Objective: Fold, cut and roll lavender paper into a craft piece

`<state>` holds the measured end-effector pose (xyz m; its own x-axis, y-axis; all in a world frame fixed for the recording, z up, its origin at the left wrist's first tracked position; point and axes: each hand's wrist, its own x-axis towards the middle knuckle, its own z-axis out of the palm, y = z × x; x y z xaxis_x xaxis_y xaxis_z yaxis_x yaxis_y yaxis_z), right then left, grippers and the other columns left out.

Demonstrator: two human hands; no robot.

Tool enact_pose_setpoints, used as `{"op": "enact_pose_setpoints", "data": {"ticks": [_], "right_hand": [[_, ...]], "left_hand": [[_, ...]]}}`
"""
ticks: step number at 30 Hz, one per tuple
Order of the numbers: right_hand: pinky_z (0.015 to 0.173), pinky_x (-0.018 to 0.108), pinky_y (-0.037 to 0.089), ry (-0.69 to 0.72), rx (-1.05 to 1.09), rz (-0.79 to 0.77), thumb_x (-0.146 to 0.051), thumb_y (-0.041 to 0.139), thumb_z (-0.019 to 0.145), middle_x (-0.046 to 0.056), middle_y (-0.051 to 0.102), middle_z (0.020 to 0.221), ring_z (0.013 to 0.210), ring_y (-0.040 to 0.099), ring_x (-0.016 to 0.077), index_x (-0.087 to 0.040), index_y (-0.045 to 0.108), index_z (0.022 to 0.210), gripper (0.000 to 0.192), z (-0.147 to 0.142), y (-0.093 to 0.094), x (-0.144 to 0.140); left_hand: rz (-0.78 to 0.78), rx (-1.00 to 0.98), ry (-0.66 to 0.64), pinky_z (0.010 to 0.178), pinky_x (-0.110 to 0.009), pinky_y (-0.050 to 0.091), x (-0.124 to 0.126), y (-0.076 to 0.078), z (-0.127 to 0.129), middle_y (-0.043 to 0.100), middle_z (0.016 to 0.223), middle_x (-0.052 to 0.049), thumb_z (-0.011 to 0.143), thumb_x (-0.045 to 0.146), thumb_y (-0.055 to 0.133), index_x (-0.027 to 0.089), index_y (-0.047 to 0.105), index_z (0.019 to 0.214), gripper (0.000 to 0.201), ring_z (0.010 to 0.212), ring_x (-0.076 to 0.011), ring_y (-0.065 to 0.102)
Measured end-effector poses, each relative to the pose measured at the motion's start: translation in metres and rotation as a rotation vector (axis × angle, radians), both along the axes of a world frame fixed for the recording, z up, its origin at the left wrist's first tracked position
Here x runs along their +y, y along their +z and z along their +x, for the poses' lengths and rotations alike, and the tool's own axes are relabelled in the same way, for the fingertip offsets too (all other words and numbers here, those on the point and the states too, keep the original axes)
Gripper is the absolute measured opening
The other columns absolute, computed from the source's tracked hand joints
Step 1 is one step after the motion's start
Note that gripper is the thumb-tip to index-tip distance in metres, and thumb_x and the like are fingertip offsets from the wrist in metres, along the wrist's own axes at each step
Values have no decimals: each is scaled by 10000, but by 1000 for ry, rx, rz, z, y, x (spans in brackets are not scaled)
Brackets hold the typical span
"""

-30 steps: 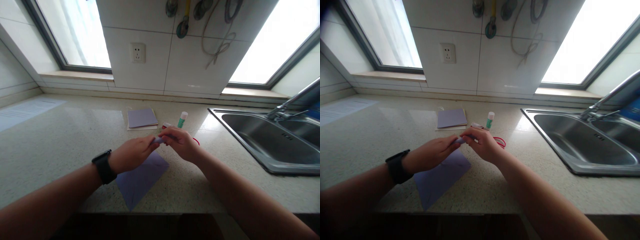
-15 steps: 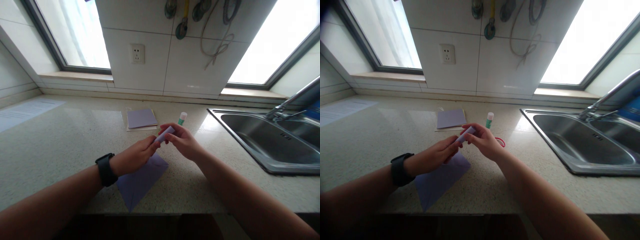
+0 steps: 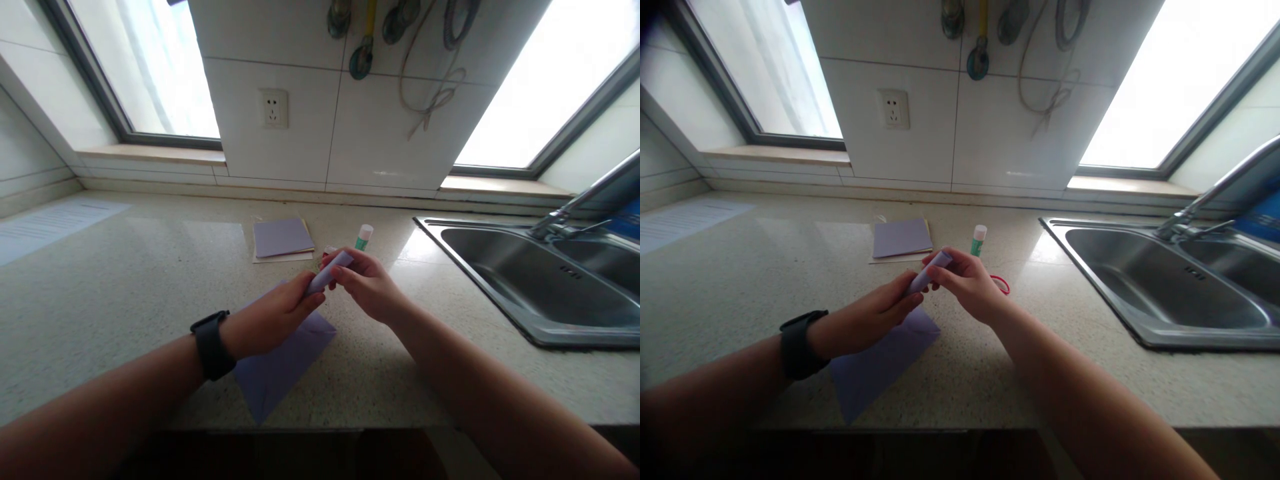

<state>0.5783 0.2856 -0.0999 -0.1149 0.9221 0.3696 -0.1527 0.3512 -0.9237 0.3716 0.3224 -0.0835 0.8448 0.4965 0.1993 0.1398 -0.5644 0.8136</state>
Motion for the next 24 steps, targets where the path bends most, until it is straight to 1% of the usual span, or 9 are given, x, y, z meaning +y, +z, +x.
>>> {"op": "enact_pose_setpoints", "data": {"ticks": [3,6,9,11,13,15,17,20,24], "right_hand": [[727,274,513,17,-48,11,-368,748,882,17,662,907,790,600,133,-225,724,1029,206,-1,4,-4],[828,320,533,39,-146,67,-394,734,889,36,671,990,920,633,164,-235,720,1061,235,-3,9,-8],[876,358,538,52,-200,137,-391,689,925,53,655,1072,997,641,186,-236,716,1065,210,-5,11,-10],[823,354,554,75,-163,142,-386,677,935,46,651,1030,936,651,181,-234,705,1058,198,-4,10,-9],[743,320,551,73,-119,114,-382,687,929,29,648,950,830,639,156,-227,697,1043,192,-1,7,-7],[672,278,522,17,-98,71,-368,706,916,14,643,887,741,602,128,-221,692,1041,194,4,3,-3],[639,258,496,-44,-85,39,-344,734,894,4,639,862,706,581,115,-222,680,1063,215,9,-1,0],[642,263,493,-69,-63,23,-313,769,861,0,642,879,726,605,124,-240,639,1093,276,16,-3,3],[638,267,495,-80,-114,-17,-295,802,825,0,655,905,722,632,126,-245,602,1086,332,22,-1,4]], "left_hand": [[-40,-42,-44,764,-331,447,-3,1,0,553,807,-10,1047,433,411,187,508,1300,366,785,-184,524],[-120,-62,-96,739,-327,457,-4,0,0,547,821,-12,1050,444,396,208,446,1407,431,754,-174,516],[-205,-52,-123,739,-321,465,-3,-1,-1,536,862,-15,1054,449,380,200,508,1325,389,764,-159,512],[-234,-42,-117,746,-318,473,0,-1,-2,540,891,-18,1054,452,381,197,538,1274,372,789,-156,527],[-252,-50,-97,738,-314,486,3,1,-2,553,919,-22,1047,456,402,196,544,1261,365,794,-153,552],[-279,-71,-75,721,-310,505,7,1,-2,562,950,-25,1036,461,439,194,541,1252,359,777,-146,579],[-317,-95,-53,690,-301,520,12,1,-2,563,960,-23,1019,465,480,185,543,1218,349,749,-137,597],[-375,-114,-19,605,-270,516,17,-3,-2,569,904,-10,1003,478,513,169,544,1142,340,684,-124,605],[-391,-124,36,496,-224,469,24,-6,-4,580,815,8,996,488,526,165,544,1081,335,597,-109,592]]}}
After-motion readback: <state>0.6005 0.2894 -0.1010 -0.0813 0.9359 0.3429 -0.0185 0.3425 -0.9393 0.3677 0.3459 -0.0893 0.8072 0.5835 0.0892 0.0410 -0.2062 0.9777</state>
